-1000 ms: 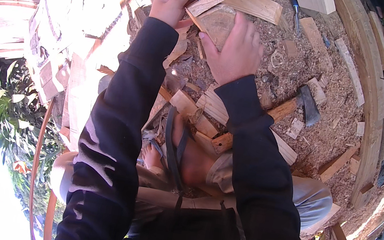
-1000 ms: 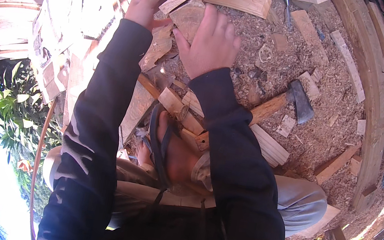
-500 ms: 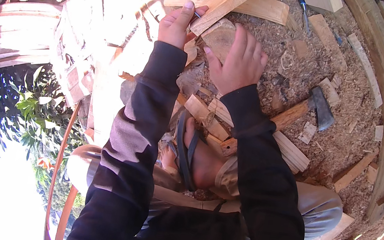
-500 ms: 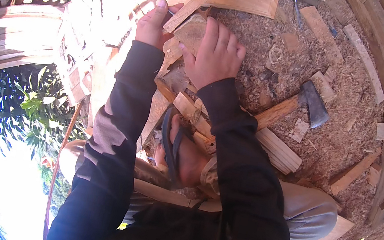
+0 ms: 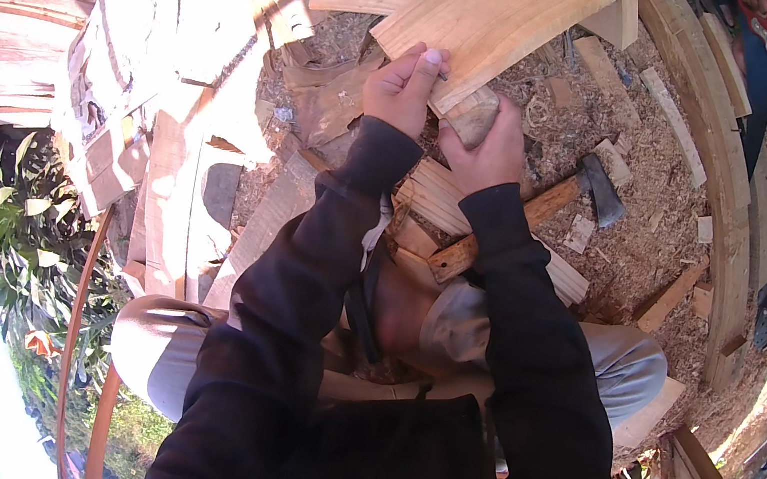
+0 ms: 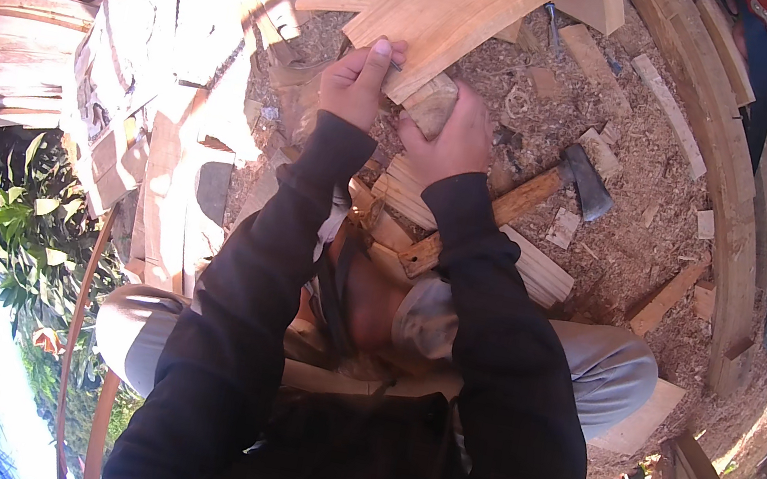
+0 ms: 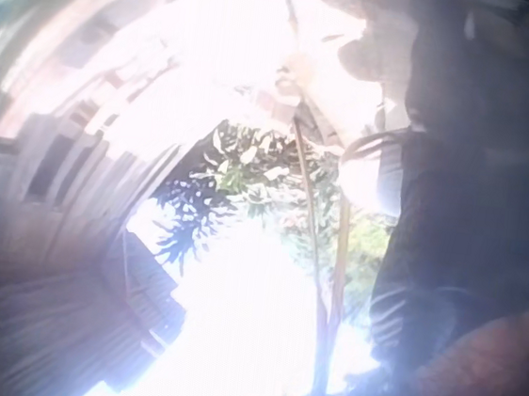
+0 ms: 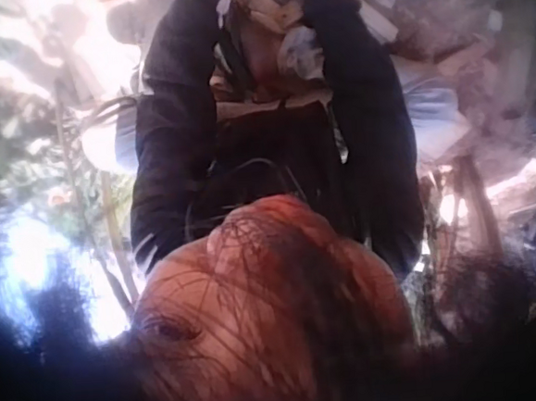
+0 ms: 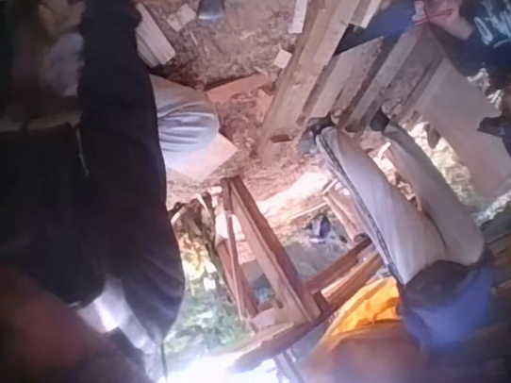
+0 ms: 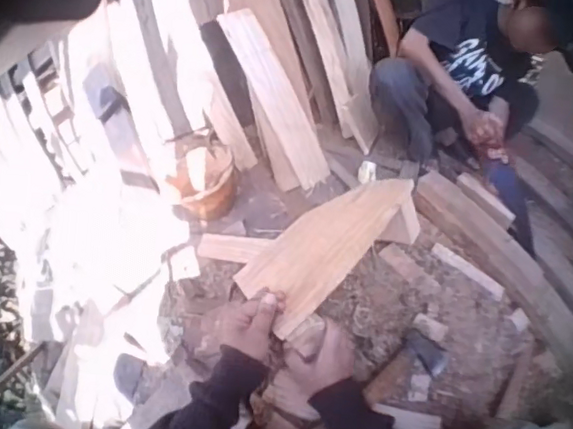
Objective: The person positions wood planks, drives nails into them using a small axe as a hammer, and retrieves more nails from a bucket.
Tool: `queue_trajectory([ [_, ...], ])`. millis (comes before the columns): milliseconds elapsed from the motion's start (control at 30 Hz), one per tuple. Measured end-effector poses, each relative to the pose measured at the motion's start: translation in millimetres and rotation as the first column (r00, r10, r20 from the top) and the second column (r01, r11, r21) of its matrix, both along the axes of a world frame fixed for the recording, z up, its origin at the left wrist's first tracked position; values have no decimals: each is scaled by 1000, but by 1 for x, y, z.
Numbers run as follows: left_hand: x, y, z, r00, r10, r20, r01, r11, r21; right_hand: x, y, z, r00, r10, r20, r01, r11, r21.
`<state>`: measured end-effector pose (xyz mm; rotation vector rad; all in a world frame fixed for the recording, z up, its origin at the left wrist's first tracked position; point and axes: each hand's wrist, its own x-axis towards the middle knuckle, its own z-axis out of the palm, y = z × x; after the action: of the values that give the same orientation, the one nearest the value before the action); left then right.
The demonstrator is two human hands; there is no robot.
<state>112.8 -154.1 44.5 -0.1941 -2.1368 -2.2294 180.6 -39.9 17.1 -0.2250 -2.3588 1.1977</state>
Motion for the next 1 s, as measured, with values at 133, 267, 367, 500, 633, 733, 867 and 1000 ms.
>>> queue_trajectory([
  [133,5,-6,1,998,-52,-18,51,998,-47,13,-3,9,1000,5,26,-5,1000,-21],
  [267,9,-17,9,985,-173,4,172,977,-129,22,-16,-7,999,-23,38,28,990,-140],
  [367,19,-21,5,978,-206,-18,201,967,-156,27,-23,-19,999,-39,30,45,965,-258],
  [500,48,-2,-27,980,40,-197,-69,988,-141,35,-18,-36,999,-1,51,8,991,-134],
  [633,93,20,-41,915,400,61,-402,916,20,40,-9,-25,974,-81,210,30,972,233],
  [733,109,14,-62,681,402,612,-631,746,212,46,-5,-23,967,-23,253,-40,969,242],
  [867,119,13,-73,409,-32,912,-764,534,361,42,30,-22,903,334,271,-316,943,-109],
  [1000,141,61,-49,446,-407,797,-782,257,569,51,64,-16,804,451,388,-261,854,-451],
])
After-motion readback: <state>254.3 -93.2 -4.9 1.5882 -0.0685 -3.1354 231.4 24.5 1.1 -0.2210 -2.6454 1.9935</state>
